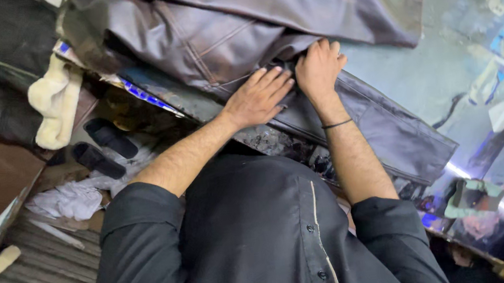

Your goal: The person scrubs a brown leather jacket laid on a workbench using a small abrasive block. They repeatedly rub the sleeves, body, and collar areas while repositioning the jacket to reach different sections.

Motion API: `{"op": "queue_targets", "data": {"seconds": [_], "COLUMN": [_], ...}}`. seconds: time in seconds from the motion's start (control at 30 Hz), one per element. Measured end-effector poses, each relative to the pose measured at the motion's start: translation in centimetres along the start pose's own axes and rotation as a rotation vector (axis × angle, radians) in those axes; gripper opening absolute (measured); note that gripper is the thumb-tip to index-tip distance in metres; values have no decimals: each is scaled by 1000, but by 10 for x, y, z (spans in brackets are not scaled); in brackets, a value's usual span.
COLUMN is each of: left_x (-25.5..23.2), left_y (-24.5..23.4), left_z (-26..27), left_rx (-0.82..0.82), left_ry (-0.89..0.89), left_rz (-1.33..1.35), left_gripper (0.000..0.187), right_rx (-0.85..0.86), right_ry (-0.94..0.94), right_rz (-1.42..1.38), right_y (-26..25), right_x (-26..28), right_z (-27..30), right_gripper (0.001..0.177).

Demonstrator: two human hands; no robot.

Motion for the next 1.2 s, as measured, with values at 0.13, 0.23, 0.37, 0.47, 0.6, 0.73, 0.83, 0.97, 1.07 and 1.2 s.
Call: {"op": "queue_targets", "data": {"seconds": [0.13, 0.23, 0.37, 0.47, 0.6, 0.73, 0.83, 0.97, 1.07, 1.2], "left_x": [0, 7, 8, 5, -15, -9, -4, -9, -23, -67], "left_y": [-9, -7, -7, -4, 8, 16, 16, 15, 15, 31], "left_z": [-13, -21, -25, -29, -39, -54, -61, -65, -66, -79], "left_rx": [-31, 48, 80, 103, 115, 180, 229, 312, 294, 209], "left_ry": [4, -57, -79, -98, 0, 9, -34, -55, -49, -78], "left_rz": [28, 94, 124, 107, -37, 187, 202, 159, 135, 122], "left_gripper": [83, 89, 90, 90, 80, 89, 91, 92, 85, 76], "right_rx": [-10, -137, -214, -216, 33, 347, 240, 118, -110, -237], "right_ry": [102, 51, 17, 60, -31, 189, 378, 440, 338, 355], "right_rz": [-363, -217, -23, -136, -258, -39, 130, 173, 101, 35], "right_y": [5, -7, -35, -68, -100, -118, -161, -185, -203, -244], "right_x": [-24, -32, -16, -8, -17, -111, -197, -229, -189, -180], "right_z": [-1, -10, -15, 8, 89, 146, 167, 193, 216, 256], "right_gripper": [14, 14, 12, 16, 58, 80, 82, 81, 65, 40]}}
Point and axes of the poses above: each hand's wrist, its own z-axis away from the middle knuckle, its own y-axis out of the palm, x = y × z, the point moved 7 cm from there along -z, towards the middle knuckle, and after that the axes turned 12 degrees about -x, right-handed, at the moved point
